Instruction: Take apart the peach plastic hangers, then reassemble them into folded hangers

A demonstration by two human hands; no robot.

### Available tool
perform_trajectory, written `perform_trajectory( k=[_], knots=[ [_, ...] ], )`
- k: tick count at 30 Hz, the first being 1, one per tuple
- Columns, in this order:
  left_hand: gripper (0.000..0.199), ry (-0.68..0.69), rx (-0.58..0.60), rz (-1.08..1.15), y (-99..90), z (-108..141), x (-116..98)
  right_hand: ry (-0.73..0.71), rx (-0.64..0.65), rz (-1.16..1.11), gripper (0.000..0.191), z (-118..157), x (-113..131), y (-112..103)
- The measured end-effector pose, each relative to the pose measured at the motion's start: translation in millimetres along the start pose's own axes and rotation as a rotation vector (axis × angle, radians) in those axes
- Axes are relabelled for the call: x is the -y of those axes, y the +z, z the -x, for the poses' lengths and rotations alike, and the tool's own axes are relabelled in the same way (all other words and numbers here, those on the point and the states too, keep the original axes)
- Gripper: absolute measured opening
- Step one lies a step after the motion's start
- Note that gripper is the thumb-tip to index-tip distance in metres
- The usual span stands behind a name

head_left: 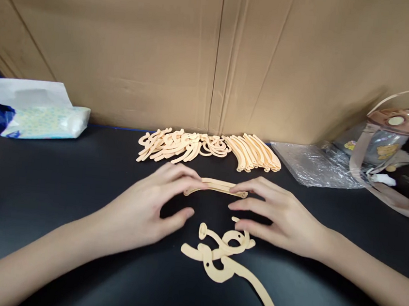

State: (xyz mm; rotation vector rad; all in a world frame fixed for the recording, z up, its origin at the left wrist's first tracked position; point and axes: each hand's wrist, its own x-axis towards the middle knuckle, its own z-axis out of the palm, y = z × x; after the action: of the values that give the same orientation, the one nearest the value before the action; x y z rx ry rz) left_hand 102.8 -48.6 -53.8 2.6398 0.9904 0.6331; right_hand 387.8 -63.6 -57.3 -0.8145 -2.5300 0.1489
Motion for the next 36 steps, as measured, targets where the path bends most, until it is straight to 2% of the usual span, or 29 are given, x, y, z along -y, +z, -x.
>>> perform_trajectory(
  k=[4,7,11,15,17,20,22,25,29,36],
  knots=[
    [0.028,0.098,0.17,0.012,0.8,3.2,-19.2,-0.097,0.032,0.001,0.026,-0.7,12.0,0.9],
    [0.018,0.137,0.212,0.017,5.2,2.3,-21.8,-0.097,0.044,-0.013,0.023,-1.2,14.9,4.8],
    [0.011,0.197,0.124,0.035,10.2,0.4,-26.6,-0.096,-0.01,-0.017,0.022,-1.5,20.1,10.4],
    [0.014,0.239,0.033,0.031,13.6,2.6,-34.7,-0.106,-0.06,0.002,0.012,-2.1,27.9,11.1],
    [0.017,0.209,-0.027,-0.068,13.6,3.9,-32.9,-0.073,-0.072,0.025,0.011,-2.5,28.6,7.8],
    [0.027,0.102,-0.118,-0.346,10.2,3.8,-20.4,0.003,-0.125,0.095,0.013,-2.6,21.5,0.0],
    [0.028,0.062,-0.137,-0.499,6.9,2.6,-9.5,0.063,-0.18,0.152,0.016,-2.0,12.4,-4.8],
    [0.021,0.072,-0.125,-0.563,2.8,0.2,1.3,0.155,-0.227,0.21,0.024,-0.8,-1.1,-8.9],
    [0.023,0.117,-0.121,-0.59,1.7,-2.4,1.0,0.235,-0.186,0.222,0.028,-0.5,-6.5,-8.2],
    [0.032,0.104,-0.154,-0.639,2.9,-2.8,-1.9,0.214,-0.058,0.208,0.032,-3.0,2.0,-4.4]
  ],
)
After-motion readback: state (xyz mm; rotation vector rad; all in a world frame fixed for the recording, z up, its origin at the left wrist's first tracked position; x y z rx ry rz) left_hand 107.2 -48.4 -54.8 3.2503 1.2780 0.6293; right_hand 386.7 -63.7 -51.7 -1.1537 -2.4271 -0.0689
